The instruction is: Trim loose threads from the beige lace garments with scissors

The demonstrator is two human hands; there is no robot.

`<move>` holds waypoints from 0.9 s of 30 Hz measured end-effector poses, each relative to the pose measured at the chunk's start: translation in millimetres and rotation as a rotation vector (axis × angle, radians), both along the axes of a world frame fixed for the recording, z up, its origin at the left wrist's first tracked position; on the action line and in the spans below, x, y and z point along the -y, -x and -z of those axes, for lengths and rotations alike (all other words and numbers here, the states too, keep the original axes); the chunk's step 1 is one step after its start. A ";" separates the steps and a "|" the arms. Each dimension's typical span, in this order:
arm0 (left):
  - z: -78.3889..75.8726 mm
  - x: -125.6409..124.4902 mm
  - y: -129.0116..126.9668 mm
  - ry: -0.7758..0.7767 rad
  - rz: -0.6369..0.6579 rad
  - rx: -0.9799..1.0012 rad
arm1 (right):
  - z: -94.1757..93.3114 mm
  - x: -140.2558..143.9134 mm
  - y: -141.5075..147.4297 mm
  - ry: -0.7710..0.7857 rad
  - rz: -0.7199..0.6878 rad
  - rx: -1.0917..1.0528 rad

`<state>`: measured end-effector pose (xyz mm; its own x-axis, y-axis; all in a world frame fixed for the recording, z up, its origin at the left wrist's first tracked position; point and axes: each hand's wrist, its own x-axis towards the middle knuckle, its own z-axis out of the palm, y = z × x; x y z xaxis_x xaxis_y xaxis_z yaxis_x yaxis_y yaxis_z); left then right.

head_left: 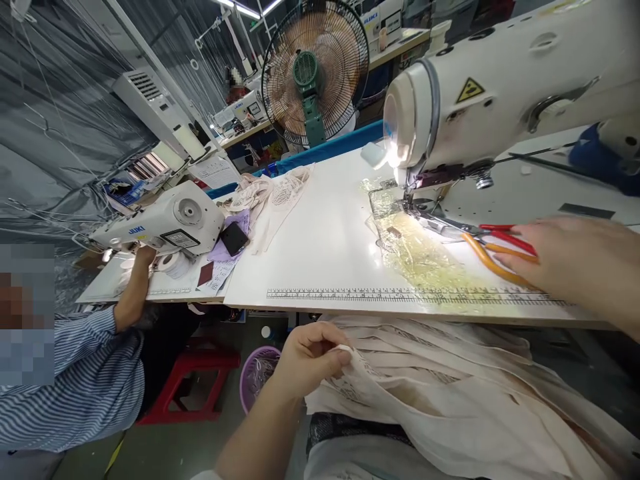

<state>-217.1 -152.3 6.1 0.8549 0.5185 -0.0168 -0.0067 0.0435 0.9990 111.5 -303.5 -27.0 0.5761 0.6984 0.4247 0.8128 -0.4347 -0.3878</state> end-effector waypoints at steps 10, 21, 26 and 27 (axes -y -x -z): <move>-8.2 3.2 4.7 -0.116 -0.049 0.103 | 10.4 0.2 202.6 -0.150 -0.651 -0.210; -24.6 7.8 11.4 -0.127 -0.051 0.200 | 6.2 23.3 200.6 -0.216 -0.605 -0.509; -28.3 4.3 18.5 -0.145 -0.037 0.209 | 5.4 27.5 201.9 -0.169 -0.630 -0.433; -28.9 3.5 19.7 -0.150 -0.051 0.208 | 5.1 28.7 200.8 -0.172 -0.647 -0.395</move>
<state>-236.8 -155.8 34.9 0.8048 0.5441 0.2373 -0.2115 -0.1108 0.9711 -89.3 -332.3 -32.2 0.2076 0.8903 0.4052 0.6720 0.1712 -0.7205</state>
